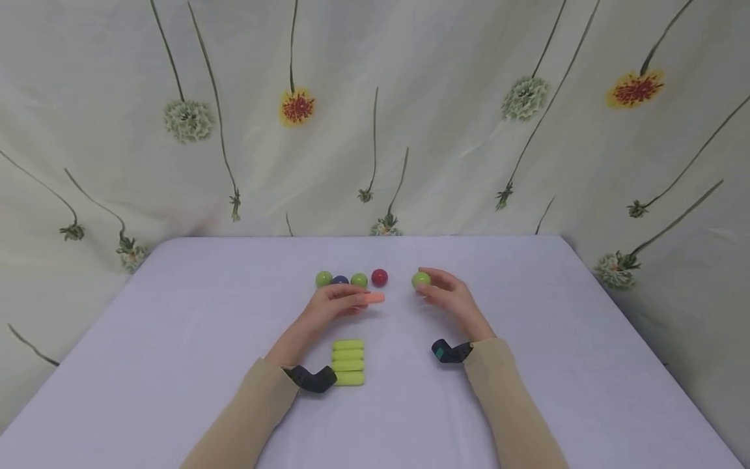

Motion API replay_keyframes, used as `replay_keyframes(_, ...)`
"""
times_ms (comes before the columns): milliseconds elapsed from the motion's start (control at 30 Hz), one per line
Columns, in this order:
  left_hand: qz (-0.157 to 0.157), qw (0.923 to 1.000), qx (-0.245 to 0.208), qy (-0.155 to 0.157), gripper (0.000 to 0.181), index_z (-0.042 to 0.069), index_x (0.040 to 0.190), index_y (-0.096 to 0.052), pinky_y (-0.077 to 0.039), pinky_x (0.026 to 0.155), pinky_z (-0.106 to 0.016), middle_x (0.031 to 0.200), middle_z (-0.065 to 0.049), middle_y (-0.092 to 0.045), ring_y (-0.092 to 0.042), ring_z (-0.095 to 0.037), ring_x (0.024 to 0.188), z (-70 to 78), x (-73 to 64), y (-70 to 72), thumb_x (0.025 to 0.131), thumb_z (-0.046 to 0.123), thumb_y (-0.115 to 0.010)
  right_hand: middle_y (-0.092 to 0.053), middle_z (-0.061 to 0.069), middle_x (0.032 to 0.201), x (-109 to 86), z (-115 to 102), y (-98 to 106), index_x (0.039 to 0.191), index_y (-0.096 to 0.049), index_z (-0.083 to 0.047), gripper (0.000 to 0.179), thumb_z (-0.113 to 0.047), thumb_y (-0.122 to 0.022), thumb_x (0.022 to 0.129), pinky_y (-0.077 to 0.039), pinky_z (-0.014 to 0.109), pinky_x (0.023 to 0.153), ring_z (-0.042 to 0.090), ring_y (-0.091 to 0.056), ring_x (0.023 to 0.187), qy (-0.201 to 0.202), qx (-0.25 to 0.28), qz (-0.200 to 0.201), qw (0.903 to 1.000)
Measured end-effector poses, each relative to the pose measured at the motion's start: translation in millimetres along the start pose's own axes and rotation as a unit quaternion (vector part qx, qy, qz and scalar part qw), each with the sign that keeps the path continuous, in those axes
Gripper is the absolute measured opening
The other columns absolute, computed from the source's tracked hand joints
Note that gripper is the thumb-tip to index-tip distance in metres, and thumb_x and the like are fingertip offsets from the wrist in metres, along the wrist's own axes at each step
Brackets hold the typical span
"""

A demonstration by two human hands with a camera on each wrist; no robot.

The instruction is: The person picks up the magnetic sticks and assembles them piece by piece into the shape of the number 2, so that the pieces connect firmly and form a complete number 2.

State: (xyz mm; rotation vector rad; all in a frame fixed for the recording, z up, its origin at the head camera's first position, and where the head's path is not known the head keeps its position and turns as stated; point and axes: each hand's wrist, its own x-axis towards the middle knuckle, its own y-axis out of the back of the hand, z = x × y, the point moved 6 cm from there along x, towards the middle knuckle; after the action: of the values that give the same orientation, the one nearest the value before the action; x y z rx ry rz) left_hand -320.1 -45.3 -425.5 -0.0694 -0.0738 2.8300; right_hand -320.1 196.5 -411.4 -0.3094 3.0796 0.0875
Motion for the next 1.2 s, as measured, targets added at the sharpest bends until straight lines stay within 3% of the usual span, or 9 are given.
replay_keyframes(133, 0.008, 0.9995, -0.026, 0.018, 0.035, -0.002, 0.112, -0.065, -0.052, 0.081, -0.031, 0.114, -0.013, -0.061, -0.066, -0.019, 0.086, -6.5, 0.4, 4.0, 0.083, 0.017, -0.072, -0.051, 0.013, 0.128, 0.5, 5, -16, 0.138, -0.043, -0.002, 0.059, -0.025, -0.065, 0.089, -0.048, 0.026, 0.087, 0.016, -0.061, 0.100, -0.007, 0.004, -0.047, 0.9988)
replay_keyframes(400, 0.023, 0.9990, -0.024, 0.030, 0.036, -0.002, 0.113, -0.065, -0.052, 0.079, -0.030, 0.108, -0.011, -0.065, -0.065, -0.015, 0.082, -12.6, -2.0, 8.4, 0.083, 0.018, -0.072, -0.054, 0.016, 0.125, -0.3, 17, -34, 0.134, -0.047, 0.000, 0.053, -0.020, -0.065, 0.089, -0.050, 0.028, 0.084, 0.017, -0.063, 0.099, 0.002, -0.011, -0.090, 0.9959)
replay_keyframes(733, 0.012, 0.9996, -0.012, 0.022, 0.036, -0.001, 0.112, -0.066, -0.052, 0.076, -0.027, 0.111, -0.010, -0.062, -0.064, -0.014, 0.081, -13.1, -2.1, 6.4, 0.083, 0.019, -0.073, -0.057, 0.016, 0.124, -0.8, 19, -37, 0.131, -0.051, -0.001, 0.050, -0.022, -0.066, 0.088, -0.050, 0.031, 0.084, 0.019, -0.061, 0.100, 0.019, -0.057, -0.104, 0.9927)
replay_keyframes(1200, 0.007, 0.9994, 0.012, 0.032, 0.036, 0.001, 0.111, -0.067, -0.052, 0.077, -0.026, 0.114, -0.009, -0.060, -0.063, -0.014, 0.083, -13.1, -2.3, 3.4, 0.082, 0.021, -0.074, -0.060, 0.013, 0.119, -0.5, 19, -38, 0.129, -0.052, -0.002, 0.050, -0.022, -0.068, 0.087, -0.051, 0.030, 0.082, 0.017, -0.061, 0.098, 0.027, -0.072, -0.112, 0.9907)
